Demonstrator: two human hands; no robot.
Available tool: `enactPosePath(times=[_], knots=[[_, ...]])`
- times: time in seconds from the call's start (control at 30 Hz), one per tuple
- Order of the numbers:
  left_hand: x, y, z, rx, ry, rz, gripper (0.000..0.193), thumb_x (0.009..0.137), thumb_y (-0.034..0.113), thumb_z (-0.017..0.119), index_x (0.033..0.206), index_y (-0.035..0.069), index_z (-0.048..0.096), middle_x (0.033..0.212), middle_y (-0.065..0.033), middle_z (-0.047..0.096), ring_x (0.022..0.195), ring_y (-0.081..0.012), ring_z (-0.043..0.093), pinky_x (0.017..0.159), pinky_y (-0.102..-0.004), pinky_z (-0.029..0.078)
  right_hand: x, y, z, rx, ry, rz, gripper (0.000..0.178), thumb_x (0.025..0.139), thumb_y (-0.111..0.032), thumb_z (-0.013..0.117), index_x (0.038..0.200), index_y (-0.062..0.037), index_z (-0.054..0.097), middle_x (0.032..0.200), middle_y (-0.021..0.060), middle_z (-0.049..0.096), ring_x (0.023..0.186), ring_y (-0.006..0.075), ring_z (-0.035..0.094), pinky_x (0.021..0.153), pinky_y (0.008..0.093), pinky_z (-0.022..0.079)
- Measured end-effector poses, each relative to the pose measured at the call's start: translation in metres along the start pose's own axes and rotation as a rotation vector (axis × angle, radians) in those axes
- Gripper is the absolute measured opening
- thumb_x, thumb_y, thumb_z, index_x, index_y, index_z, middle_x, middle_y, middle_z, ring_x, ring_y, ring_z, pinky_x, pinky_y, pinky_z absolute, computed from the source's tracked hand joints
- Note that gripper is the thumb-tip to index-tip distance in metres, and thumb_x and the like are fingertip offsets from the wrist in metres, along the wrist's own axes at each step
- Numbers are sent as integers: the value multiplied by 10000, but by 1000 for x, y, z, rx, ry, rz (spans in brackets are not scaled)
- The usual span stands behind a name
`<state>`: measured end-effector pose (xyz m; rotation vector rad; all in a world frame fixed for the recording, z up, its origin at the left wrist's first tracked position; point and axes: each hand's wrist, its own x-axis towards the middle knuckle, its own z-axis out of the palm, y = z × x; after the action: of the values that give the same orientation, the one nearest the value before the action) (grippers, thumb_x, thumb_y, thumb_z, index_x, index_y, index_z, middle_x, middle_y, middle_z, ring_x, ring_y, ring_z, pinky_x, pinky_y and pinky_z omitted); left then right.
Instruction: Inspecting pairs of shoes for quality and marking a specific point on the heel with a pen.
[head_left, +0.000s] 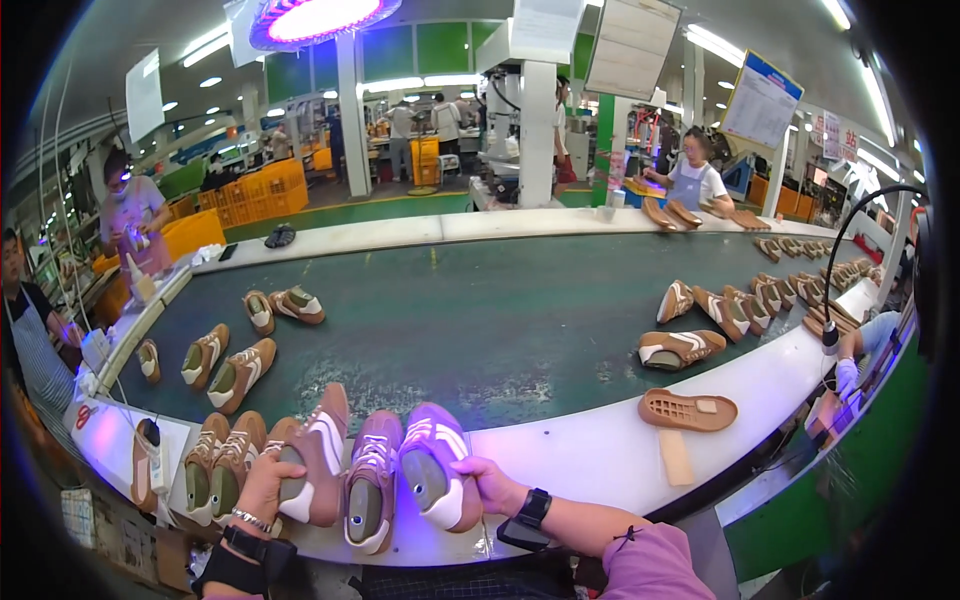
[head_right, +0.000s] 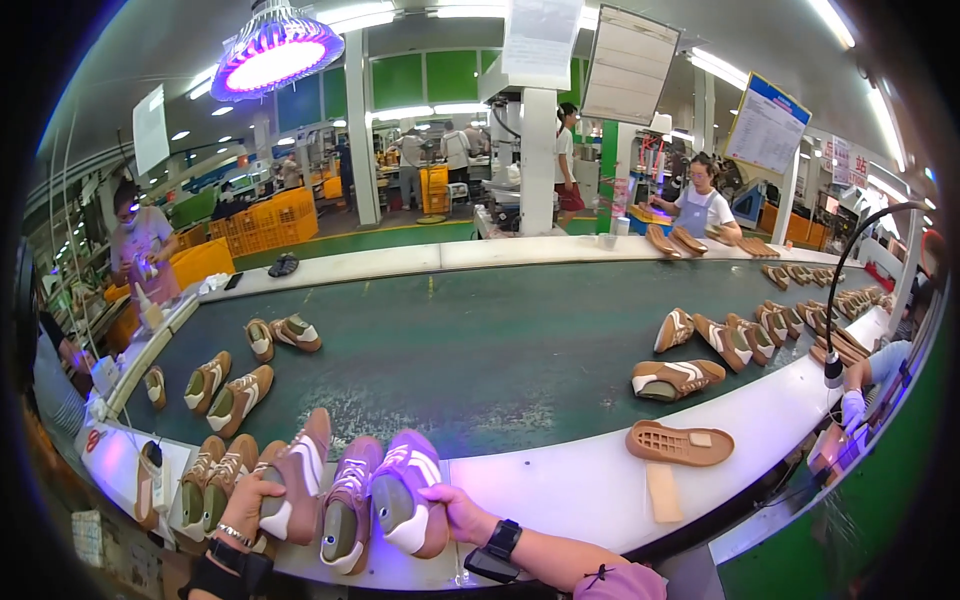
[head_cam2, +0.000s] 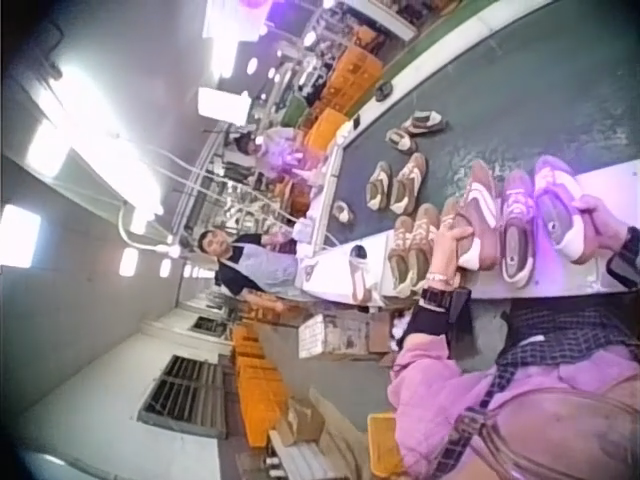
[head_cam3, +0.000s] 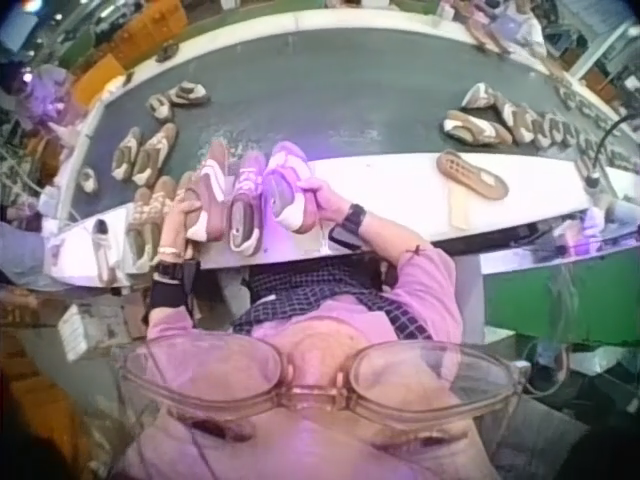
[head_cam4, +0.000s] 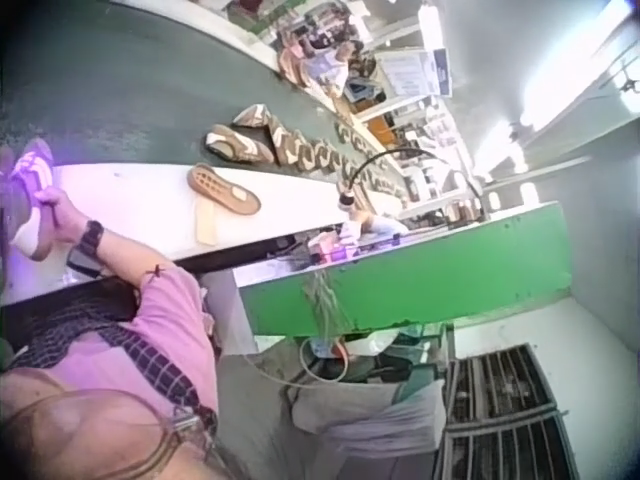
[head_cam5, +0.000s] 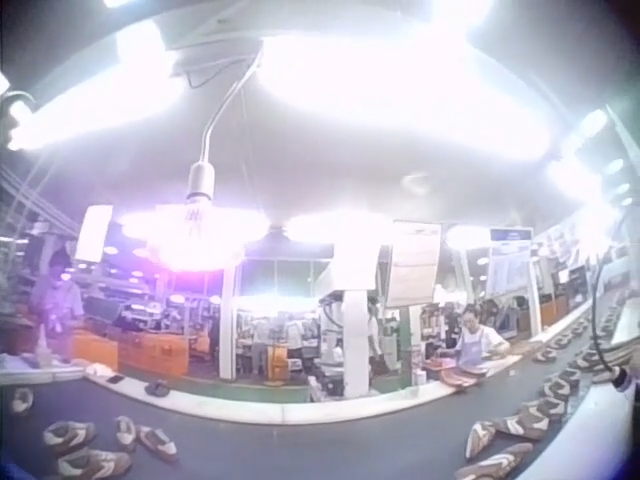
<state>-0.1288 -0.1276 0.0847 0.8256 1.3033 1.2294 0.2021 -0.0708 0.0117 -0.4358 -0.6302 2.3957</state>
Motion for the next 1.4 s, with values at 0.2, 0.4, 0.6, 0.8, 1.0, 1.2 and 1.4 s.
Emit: enactPosePath(times=[0.2, 0.4, 0.6, 0.8, 1.0, 1.2, 1.4], knots=[[-40, 5, 6, -495, -105, 212, 540, 700, 87, 533, 1223, -27, 460, 1097, -140, 592, 984, -269, 593, 911, -381, 464, 18, 27, 24, -34, 13, 46, 489, 859, -185, 557, 1280, 1, 391, 1210, 125, 545, 1108, 227, 539, 1009, 386, 388], [-81, -15, 73, -900, -280, 414, 831, 732, 431, 588, 1354, -28, 282, 1273, -233, 446, 1136, -350, 489, 1002, -412, 392, 62, 37, 31, -20, -48, 124, 499, 850, -184, 556, 1283, 1, 390, 1215, 133, 539, 1114, 237, 534, 1014, 393, 381], [-82, -30, 97, -1019, -461, 276, 984, 628, 416, 685, 1386, -8, 222, 1309, -235, 393, 1214, -366, 416, 1058, -526, 297, 43, 21, 22, -43, -118, 131, 549, 842, -214, 513, 1311, 26, 358, 1226, 176, 524, 1098, 287, 544, 1011, 416, 383], [-44, -31, 102, -880, -345, 301, 711, 606, 128, 514, 1292, -12, 388, 1207, -193, 514, 1153, -346, 485, 1039, -432, 348, -14, -28, -31, -62, -2, -85, 529, 791, -226, 546, 1227, 60, 458, 1175, 188, 560, 1067, 294, 560, 995, 404, 396], [9, -18, 163, -254, -125, 630, 698, 544, 101, 702, 1142, 46, 346, 969, -71, 499, 914, -161, 530, 836, -301, 424, -31, -73, -18, -117, 54, -346, 617, 725, -291, 673, 1223, 17, 480, 1156, 132, 581, 1027, 248, 581, 940, 374, 444], [50, -54, 190, -358, -306, 554, 769, 599, 201, 697, 1249, 12, 332, 1158, -116, 475, 1110, -206, 474, 968, -344, 360, -40, -75, -29, -222, -65, -385, 736, 629, -232, 734, 1270, -25, 437, 1123, 102, 582, 1029, 215, 573, 938, 347, 445], [93, -72, 162, -408, -750, 151, 696, 681, 260, 685, 1259, -27, 425, 1117, -129, 589, 985, -226, 596, 910, -346, 455, -37, -75, -67, -113, -45, -268, 682, 630, -222, 700, 1226, 14, 469, 1103, 152, 599, 996, 259, 595, 950, 388, 447]])
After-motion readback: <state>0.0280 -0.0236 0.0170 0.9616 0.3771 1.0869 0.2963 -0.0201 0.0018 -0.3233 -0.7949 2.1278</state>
